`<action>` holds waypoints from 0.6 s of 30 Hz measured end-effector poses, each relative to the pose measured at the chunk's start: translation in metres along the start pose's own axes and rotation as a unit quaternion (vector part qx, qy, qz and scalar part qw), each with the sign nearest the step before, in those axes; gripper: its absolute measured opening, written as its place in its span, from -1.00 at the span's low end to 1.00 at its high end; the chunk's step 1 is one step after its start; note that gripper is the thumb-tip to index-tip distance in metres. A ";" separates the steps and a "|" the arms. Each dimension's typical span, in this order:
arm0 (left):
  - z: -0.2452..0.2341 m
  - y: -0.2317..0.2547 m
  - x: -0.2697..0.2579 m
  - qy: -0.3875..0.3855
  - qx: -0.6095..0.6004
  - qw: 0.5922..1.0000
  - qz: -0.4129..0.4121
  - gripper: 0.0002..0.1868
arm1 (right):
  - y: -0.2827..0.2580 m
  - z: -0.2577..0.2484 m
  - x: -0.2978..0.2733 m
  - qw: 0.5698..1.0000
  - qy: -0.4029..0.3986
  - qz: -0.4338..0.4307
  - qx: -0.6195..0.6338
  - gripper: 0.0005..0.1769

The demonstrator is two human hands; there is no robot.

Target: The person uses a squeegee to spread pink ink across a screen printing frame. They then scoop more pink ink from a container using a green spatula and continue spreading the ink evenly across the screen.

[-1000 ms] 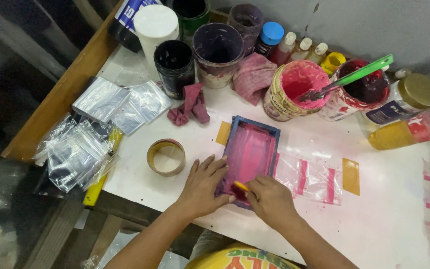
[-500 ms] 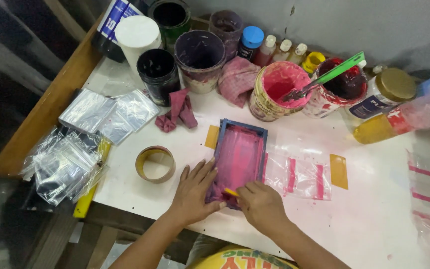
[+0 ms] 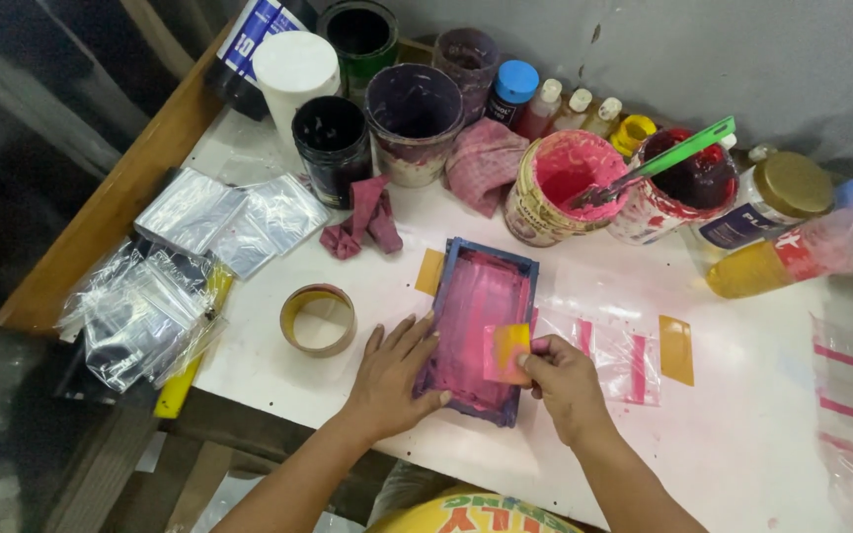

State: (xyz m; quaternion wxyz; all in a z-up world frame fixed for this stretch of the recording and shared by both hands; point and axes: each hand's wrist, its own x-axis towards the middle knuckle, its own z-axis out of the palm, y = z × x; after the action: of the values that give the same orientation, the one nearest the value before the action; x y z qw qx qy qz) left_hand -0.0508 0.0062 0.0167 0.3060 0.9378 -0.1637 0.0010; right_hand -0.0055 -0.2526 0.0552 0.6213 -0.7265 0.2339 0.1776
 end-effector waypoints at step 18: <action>0.004 0.004 0.001 0.007 0.029 0.999 -0.013 -0.19 | 0.021 0.009 -0.036 0.644 0.001 -0.631 -0.433 -0.89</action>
State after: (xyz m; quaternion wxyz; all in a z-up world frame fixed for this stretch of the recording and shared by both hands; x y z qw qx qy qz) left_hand -0.0510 0.0004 0.0161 0.2796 0.9485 -0.1490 0.0086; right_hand -0.0472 -0.2422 0.0560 0.1971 -0.8844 -0.3843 -0.1771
